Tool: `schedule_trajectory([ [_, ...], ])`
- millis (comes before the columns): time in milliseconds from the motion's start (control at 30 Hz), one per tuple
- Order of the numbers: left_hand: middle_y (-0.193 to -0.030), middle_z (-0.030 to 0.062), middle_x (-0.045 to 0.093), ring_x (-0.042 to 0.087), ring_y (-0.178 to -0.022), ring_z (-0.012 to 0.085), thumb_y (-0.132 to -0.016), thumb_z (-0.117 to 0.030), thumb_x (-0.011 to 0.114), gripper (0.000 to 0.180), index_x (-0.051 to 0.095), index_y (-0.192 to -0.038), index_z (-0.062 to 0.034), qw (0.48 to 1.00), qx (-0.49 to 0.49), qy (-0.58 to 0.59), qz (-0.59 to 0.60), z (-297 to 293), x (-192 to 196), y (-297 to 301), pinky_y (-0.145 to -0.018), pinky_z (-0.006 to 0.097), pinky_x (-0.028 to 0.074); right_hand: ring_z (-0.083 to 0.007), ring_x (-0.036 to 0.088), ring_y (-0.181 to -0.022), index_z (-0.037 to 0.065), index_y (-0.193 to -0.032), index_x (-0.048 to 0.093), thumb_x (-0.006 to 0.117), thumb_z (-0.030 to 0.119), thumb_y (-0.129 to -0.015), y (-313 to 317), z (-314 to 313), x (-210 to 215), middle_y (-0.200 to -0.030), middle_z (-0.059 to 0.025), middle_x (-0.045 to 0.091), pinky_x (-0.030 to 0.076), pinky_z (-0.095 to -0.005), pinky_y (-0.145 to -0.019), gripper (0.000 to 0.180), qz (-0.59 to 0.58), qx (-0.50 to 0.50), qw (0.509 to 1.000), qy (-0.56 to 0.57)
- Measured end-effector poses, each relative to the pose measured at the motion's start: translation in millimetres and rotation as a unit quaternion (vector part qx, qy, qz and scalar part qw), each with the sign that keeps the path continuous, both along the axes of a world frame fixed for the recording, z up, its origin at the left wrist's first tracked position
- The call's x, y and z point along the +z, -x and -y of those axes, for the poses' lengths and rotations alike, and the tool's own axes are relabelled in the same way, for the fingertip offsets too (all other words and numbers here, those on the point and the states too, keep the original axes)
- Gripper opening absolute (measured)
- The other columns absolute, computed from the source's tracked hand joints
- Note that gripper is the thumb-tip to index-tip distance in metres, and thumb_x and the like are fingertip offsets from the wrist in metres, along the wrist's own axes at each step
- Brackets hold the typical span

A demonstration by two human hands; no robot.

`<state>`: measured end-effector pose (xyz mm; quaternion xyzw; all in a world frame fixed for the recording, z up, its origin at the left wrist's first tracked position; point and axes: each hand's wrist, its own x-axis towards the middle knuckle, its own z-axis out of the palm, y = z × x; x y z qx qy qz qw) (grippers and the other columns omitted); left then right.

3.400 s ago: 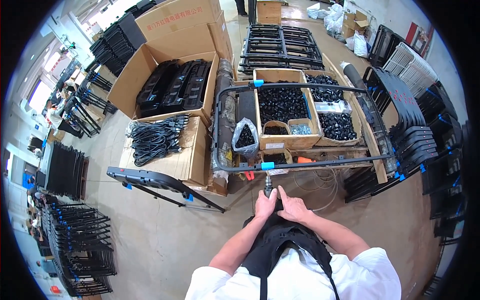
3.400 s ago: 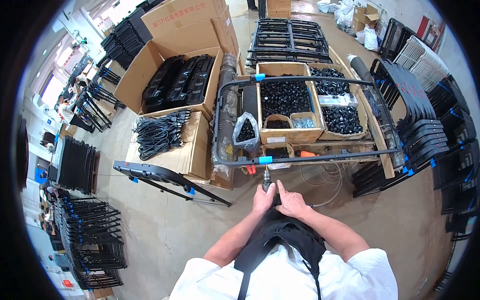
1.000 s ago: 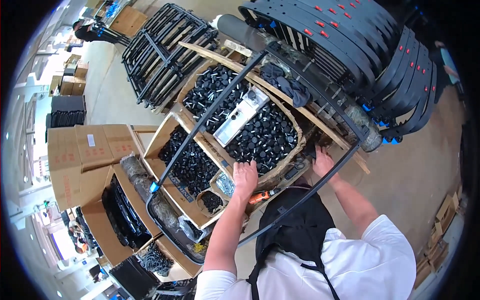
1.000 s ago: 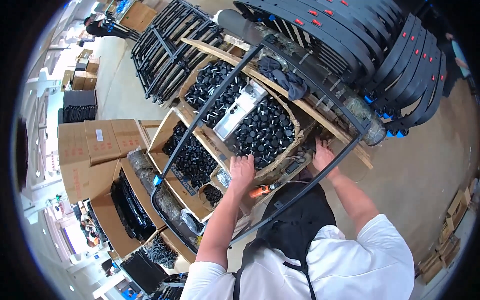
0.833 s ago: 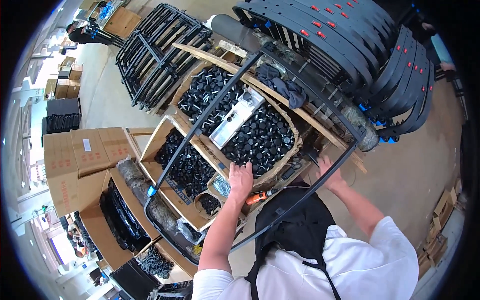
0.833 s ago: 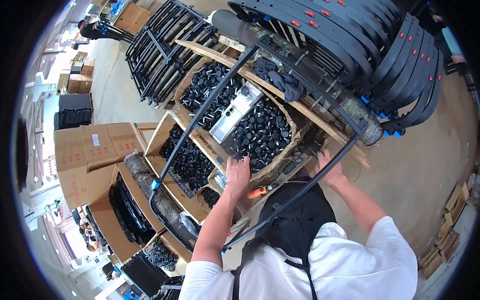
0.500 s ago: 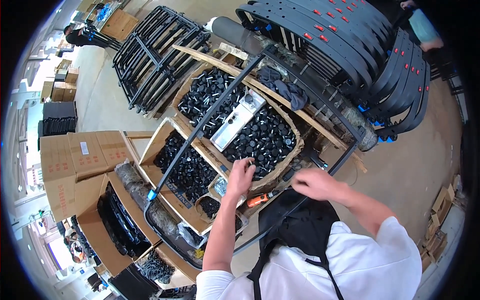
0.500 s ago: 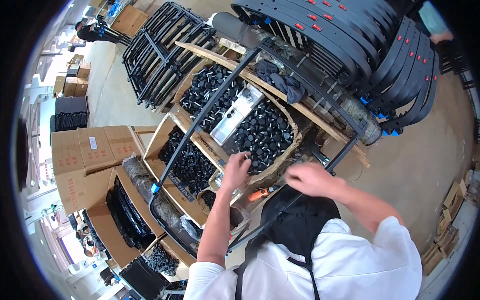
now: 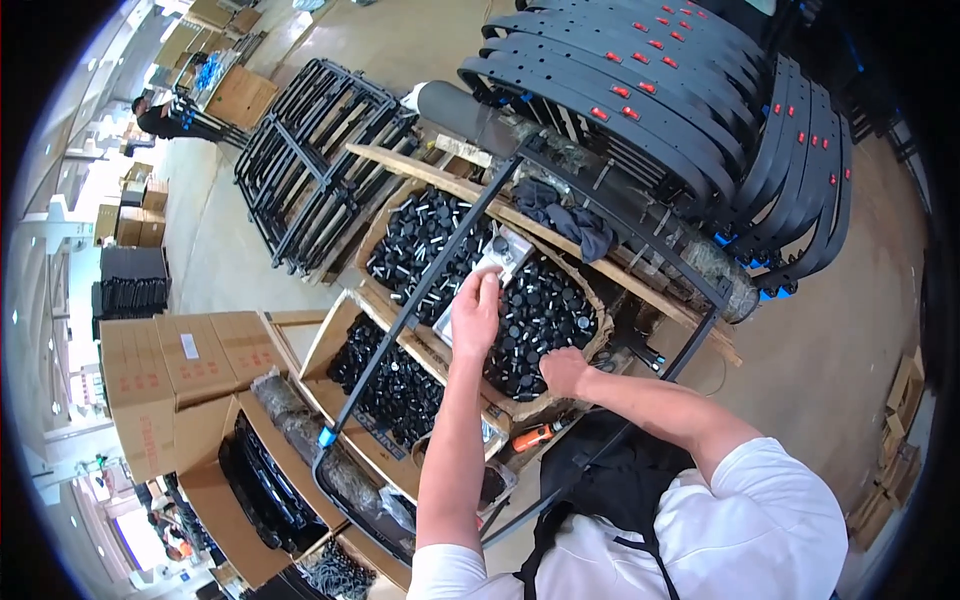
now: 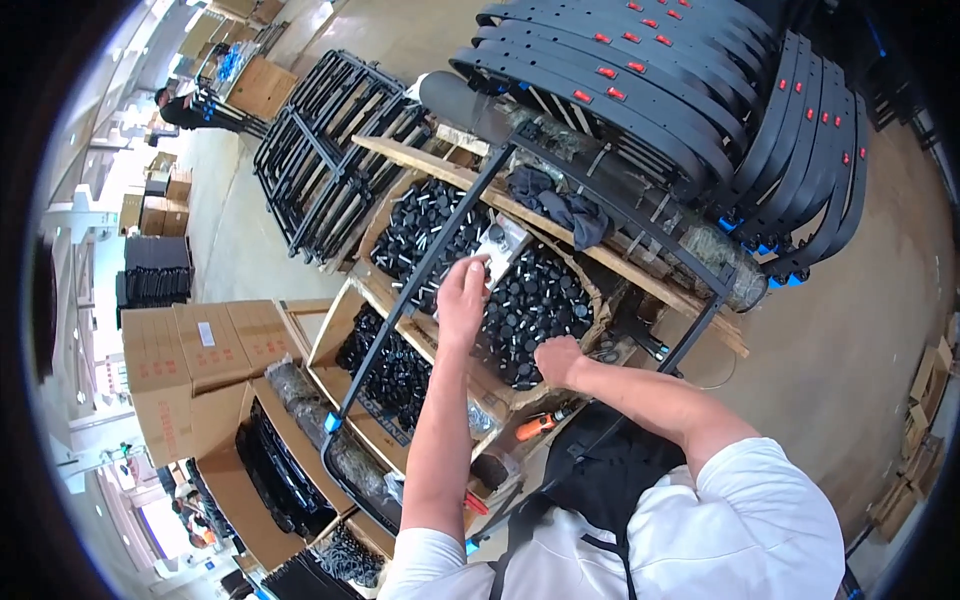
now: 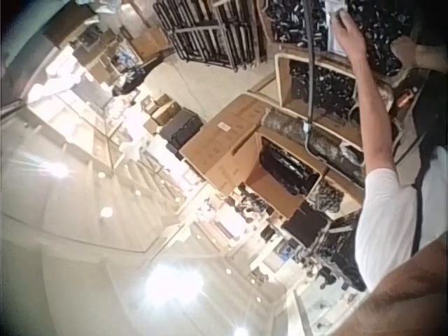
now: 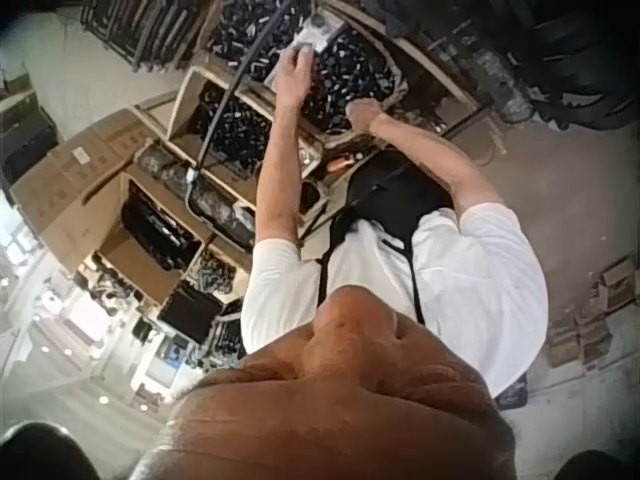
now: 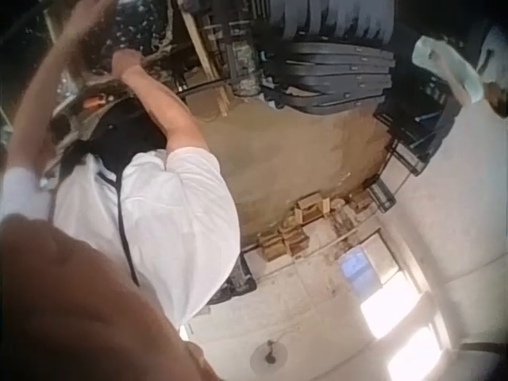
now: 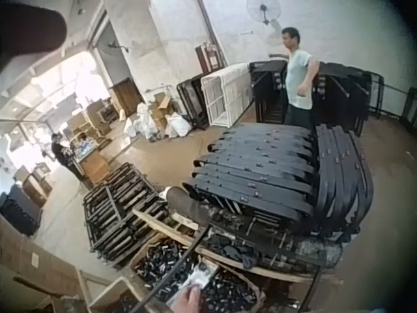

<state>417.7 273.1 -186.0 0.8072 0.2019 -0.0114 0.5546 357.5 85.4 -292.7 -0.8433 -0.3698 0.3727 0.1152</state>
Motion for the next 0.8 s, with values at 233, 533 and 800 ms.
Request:
schedule_trajectory([
  [233, -0.110, 0.0132, 0.073, 0.069, -0.099, 0.0217, -0.103, -0.024, 0.068, 0.039, 0.066, -0.134, 0.0008, 0.994, 0.002, -0.055, 0.093, -28, -12, -143, -0.091, 0.036, 0.055, -0.0426, 0.070, -0.107, 0.004, -0.121, 0.061, 0.075, 0.028, -0.094, -25, 24, 77, -0.106, -0.0227, 0.073, 0.055, -0.0516, -0.092, 0.039, -0.183, -0.143, 0.958, -0.169],
  [533, -0.128, 0.0224, 0.073, 0.068, -0.123, 0.0367, -0.107, -0.024, 0.061, 0.035, 0.069, -0.134, -0.0037, 0.965, -0.099, -0.171, 0.172, -7, -30, -220, -0.106, 0.042, 0.051, -0.0335, 0.070, -0.100, 0.006, -0.121, 0.074, 0.068, 0.032, -0.099, -35, 138, 124, -0.108, -0.0161, 0.071, 0.056, -0.0423, -0.087, 0.034, -0.147, -0.334, 0.882, -0.298],
  [800, -0.134, 0.0167, 0.068, 0.063, -0.126, 0.0317, -0.107, -0.015, 0.060, 0.036, 0.065, -0.141, -0.0058, 0.935, -0.177, -0.199, 0.235, -1, -36, -221, -0.110, 0.040, 0.048, -0.0292, 0.067, -0.095, 0.005, -0.122, 0.073, 0.068, 0.017, -0.094, -27, 195, 129, -0.106, -0.0133, 0.065, 0.055, -0.0398, -0.087, 0.031, -0.054, -0.410, 0.872, -0.261],
])
